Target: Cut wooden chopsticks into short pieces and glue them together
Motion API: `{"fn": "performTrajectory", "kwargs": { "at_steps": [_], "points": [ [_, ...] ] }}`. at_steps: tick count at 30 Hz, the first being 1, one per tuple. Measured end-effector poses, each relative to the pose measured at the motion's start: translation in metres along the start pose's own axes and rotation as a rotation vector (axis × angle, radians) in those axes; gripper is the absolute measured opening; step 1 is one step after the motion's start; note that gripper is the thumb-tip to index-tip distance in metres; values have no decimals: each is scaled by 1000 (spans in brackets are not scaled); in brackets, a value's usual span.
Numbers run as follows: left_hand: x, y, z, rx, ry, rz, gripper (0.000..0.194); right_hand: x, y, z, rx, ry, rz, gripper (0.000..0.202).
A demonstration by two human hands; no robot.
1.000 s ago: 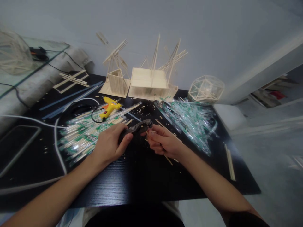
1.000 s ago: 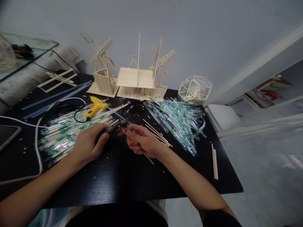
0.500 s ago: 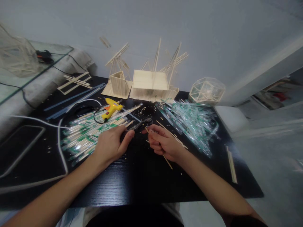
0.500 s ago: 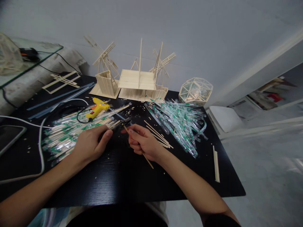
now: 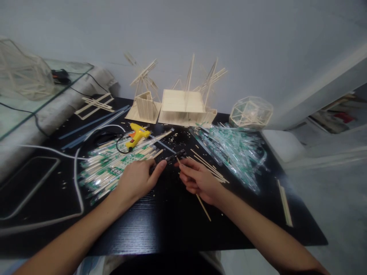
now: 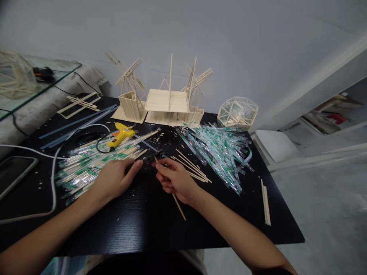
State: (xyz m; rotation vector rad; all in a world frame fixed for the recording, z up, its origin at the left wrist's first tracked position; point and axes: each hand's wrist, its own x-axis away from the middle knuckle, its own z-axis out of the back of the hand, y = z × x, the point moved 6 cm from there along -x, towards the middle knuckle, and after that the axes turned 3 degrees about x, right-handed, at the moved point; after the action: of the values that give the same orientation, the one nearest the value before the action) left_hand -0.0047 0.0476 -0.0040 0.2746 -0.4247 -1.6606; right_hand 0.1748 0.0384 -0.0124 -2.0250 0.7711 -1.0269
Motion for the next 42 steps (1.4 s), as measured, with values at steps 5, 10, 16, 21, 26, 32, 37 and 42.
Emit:
{"fn": "performTrajectory", "kwargs": {
  "at_steps": [5, 10, 16, 21, 26, 32, 37, 42],
  "points": [
    [0, 4, -4, 31, 15, -77, 59, 4, 6, 6, 17, 58, 116, 35],
    [1, 4, -6, 81, 68, -202, 55, 5, 4, 7, 49, 8, 200, 31],
    [6, 2, -4, 157, 172, -362, 46, 7, 3, 2, 16, -126, 190, 26],
    [8, 3, -3, 209, 199, -439, 39, 9, 5, 0, -22, -194, 158, 24],
    [8, 3, -4, 219, 185, -448, 42, 6, 9, 3, -40, -211, 116, 29],
    [7, 3, -5, 208, 134, -410, 42, 6, 8, 4, -11, -218, 138, 31],
    [8, 5, -4, 191, 97, -346, 44, 7, 8, 6, 2, -185, 133, 32],
    [7, 7, -2, 116, 78, -262, 47, 6, 9, 7, -3, -119, 150, 31]
  ]
}}
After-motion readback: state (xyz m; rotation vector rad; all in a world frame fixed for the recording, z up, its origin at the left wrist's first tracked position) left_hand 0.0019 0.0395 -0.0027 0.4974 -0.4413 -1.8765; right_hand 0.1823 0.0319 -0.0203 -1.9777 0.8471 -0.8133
